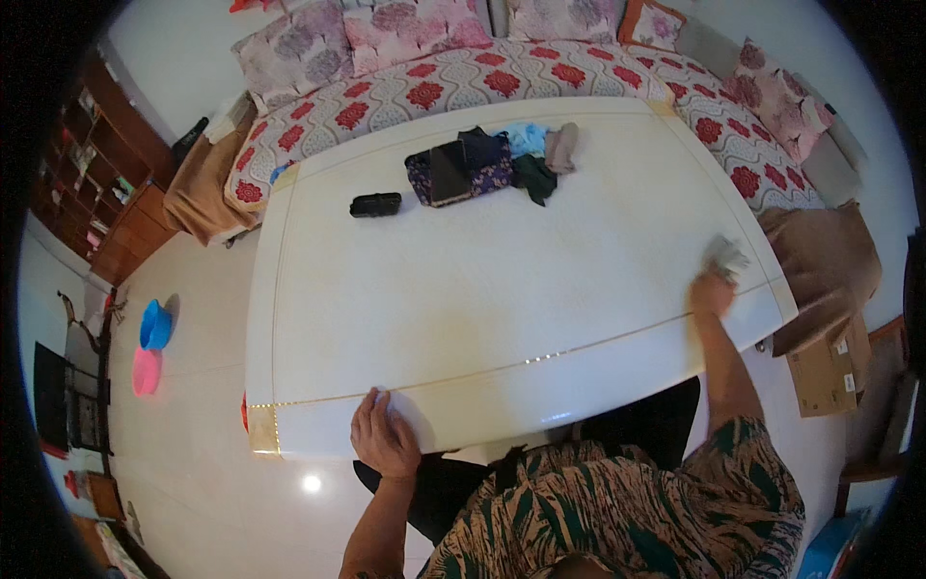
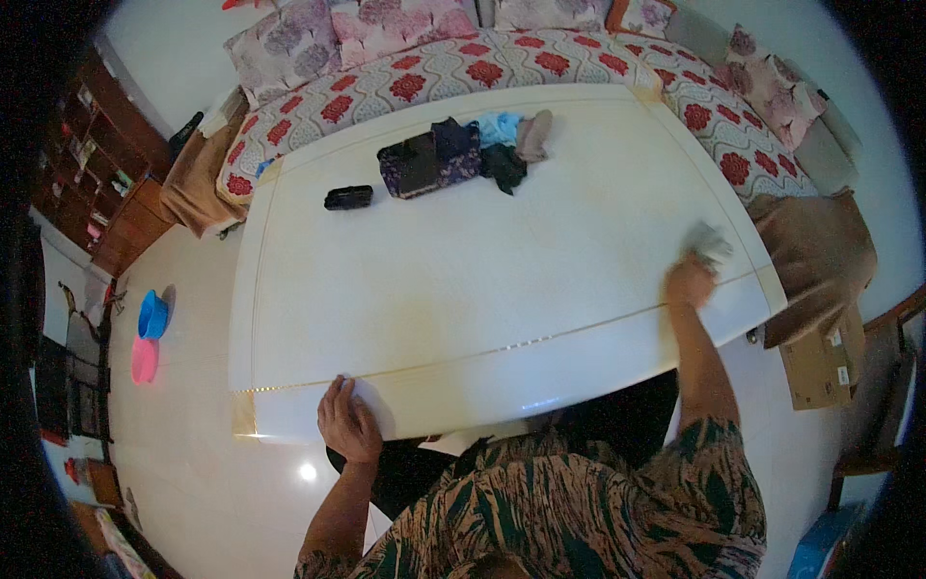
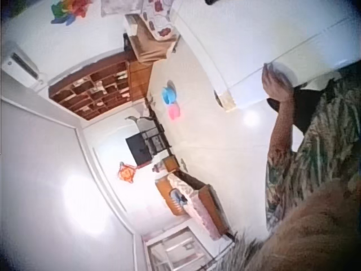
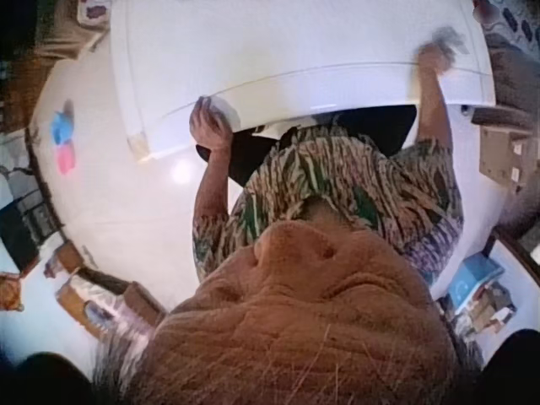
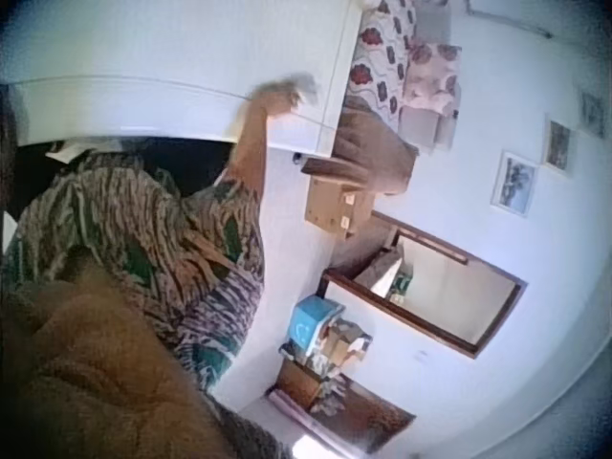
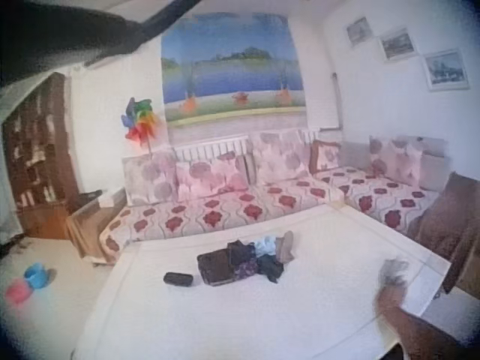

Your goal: The person wipes the surface of a white table with a cloth, moving around the perimeter and across the center while pushing several small items aside.

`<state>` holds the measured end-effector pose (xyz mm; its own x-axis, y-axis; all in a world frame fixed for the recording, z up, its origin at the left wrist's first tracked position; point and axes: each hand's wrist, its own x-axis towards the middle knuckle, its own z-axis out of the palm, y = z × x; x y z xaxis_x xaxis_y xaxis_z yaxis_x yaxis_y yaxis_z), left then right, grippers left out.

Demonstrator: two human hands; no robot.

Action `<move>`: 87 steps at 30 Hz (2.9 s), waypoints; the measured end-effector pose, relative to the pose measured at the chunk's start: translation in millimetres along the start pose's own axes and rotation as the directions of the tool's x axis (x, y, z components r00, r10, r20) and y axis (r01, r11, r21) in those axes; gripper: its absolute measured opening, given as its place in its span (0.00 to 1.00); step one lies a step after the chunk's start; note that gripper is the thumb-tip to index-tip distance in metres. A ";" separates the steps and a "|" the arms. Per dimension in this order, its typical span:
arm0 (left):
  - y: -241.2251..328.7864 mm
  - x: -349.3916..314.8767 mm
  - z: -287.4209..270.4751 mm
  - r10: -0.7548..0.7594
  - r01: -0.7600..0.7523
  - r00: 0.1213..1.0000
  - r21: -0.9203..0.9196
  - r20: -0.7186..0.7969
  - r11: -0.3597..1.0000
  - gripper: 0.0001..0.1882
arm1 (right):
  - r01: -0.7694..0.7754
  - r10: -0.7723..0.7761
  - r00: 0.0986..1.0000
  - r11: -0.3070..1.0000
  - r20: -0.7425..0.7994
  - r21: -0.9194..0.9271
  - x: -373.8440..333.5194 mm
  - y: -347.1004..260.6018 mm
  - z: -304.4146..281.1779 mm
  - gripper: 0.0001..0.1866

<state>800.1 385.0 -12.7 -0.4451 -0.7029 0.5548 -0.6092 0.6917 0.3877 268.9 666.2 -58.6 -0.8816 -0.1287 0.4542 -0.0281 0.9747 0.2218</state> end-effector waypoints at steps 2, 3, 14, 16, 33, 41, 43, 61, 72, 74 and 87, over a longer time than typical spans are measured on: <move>-4.8 -1.9 -7.3 -0.010 0.010 1.000 0.051 0.001 0.999 0.15 | 0.204 -0.197 0.978 0.974 -0.073 0.098 -26.9 -79.9 -34.7 0.10; -2.0 -0.2 -5.2 -0.005 0.005 1.000 0.028 -0.006 1.000 0.14 | 0.281 -0.263 0.954 0.952 -0.146 0.121 -37.6 -113.1 -37.8 0.10; -19.4 -8.5 3.6 -0.057 0.060 0.996 0.052 -0.072 0.997 0.17 | 0.699 -0.601 0.309 -0.382 -0.737 0.605 -277.1 -231.4 -239.0 0.15; -14.2 -8.4 0.5 -0.071 0.073 0.996 0.045 -0.057 0.996 0.17 | 0.696 -0.729 0.275 -0.299 -0.627 0.653 -256.0 -217.4 -227.2 0.17; 109.5 -11.9 51.5 0.373 -0.385 0.836 -0.055 0.401 0.921 0.34 | 0.214 -0.287 0.950 0.885 0.123 0.415 -79.9 3.0 -58.8 0.18; 160.0 -11.9 78.9 0.739 -0.569 0.548 -0.473 0.392 0.673 0.40 | 0.745 -0.743 0.369 -0.123 -0.559 0.655 -151.3 -147.4 -152.4 0.19; 176.4 -1.0 69.9 0.703 -0.561 0.534 -0.425 0.470 0.711 0.41 | 0.752 -0.715 0.425 -0.061 -0.554 0.656 -134.3 -156.9 -137.2 0.21; 186.8 12.5 70.7 0.623 -0.632 0.437 -0.272 0.648 0.726 0.52 | -0.186 0.182 0.983 0.961 0.039 0.205 -1.1 155.4 10.6 0.23; 174.5 11.5 69.6 0.492 -0.254 0.709 -0.467 0.506 0.847 0.46 | 0.447 -0.506 0.861 0.697 -0.057 0.561 -131.4 -52.1 -129.2 0.26; 162.5 8.3 77.2 0.374 -0.137 0.825 -0.492 0.423 0.860 0.41 | 0.514 -0.641 0.767 0.579 -0.036 0.632 -159.8 -90.4 -151.8 0.28; 49.9 8.9 43.3 -0.067 0.085 0.986 -0.122 0.150 0.989 0.35 | 0.354 -0.841 0.511 0.017 -0.178 0.935 -192.6 -143.7 -194.6 0.27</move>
<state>737.3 406.1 -20.2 -0.4968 -0.7644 0.4110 -0.5602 0.6442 0.5208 534.4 515.4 -10.0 -0.3431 -0.9179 0.1996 -0.7530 0.1418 -0.6425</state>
